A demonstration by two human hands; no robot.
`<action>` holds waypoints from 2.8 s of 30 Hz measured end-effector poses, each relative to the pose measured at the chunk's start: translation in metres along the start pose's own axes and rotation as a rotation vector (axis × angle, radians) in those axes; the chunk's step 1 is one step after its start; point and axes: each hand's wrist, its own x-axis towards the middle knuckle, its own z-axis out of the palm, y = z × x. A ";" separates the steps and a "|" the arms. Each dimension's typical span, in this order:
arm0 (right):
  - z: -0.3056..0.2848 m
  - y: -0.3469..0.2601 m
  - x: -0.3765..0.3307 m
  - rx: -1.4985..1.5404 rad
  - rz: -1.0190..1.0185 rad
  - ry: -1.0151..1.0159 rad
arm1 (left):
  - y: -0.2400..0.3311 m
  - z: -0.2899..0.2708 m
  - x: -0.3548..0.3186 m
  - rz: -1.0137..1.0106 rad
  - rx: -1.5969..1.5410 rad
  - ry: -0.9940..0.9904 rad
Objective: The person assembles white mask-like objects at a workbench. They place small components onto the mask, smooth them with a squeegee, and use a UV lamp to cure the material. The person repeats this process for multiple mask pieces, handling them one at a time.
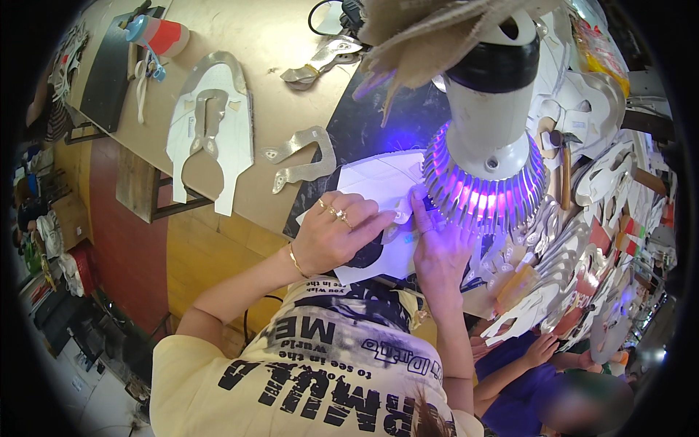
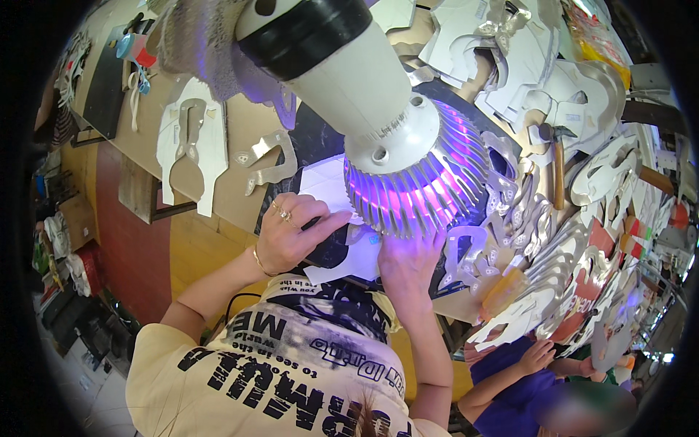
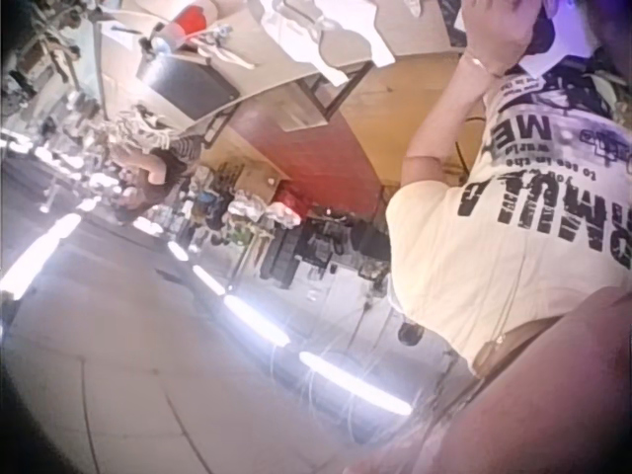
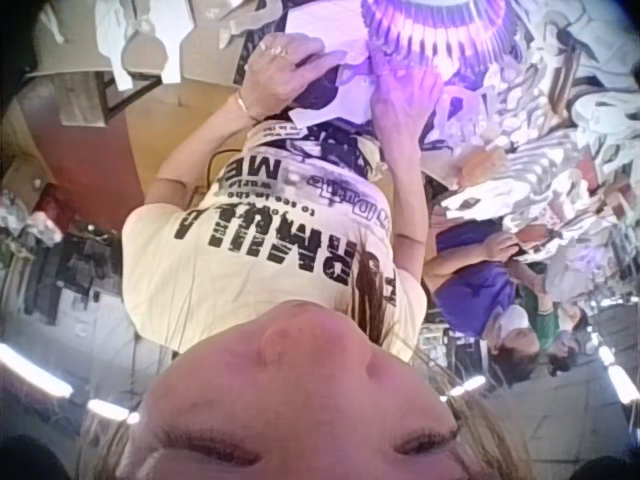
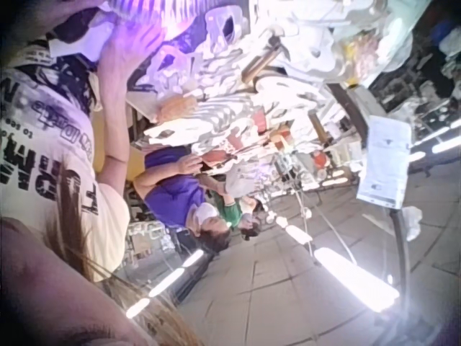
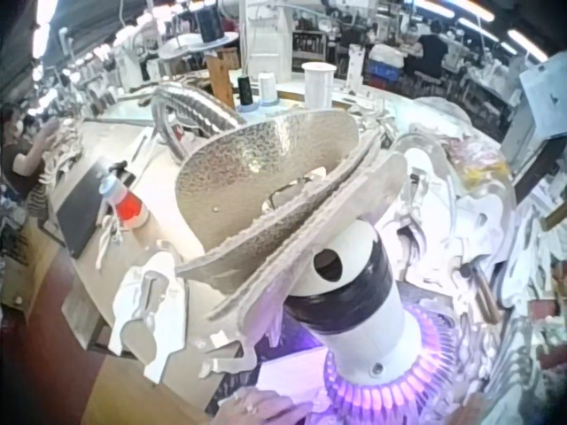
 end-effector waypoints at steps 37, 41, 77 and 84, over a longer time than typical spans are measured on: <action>0.006 -0.028 -0.014 -0.197 0.029 0.003 | 0.015 0.012 -0.044 -0.203 0.187 -0.137; 0.008 -0.028 -0.016 -0.209 0.040 -0.001 | 0.017 0.013 -0.043 -0.225 0.187 -0.126; 0.009 -0.024 -0.010 0.160 -0.165 -0.092 | 0.014 0.020 -0.044 -0.202 0.200 -0.032; 0.007 -0.029 -0.006 0.177 -0.094 -0.039 | 0.019 0.016 -0.034 -0.234 0.210 -0.096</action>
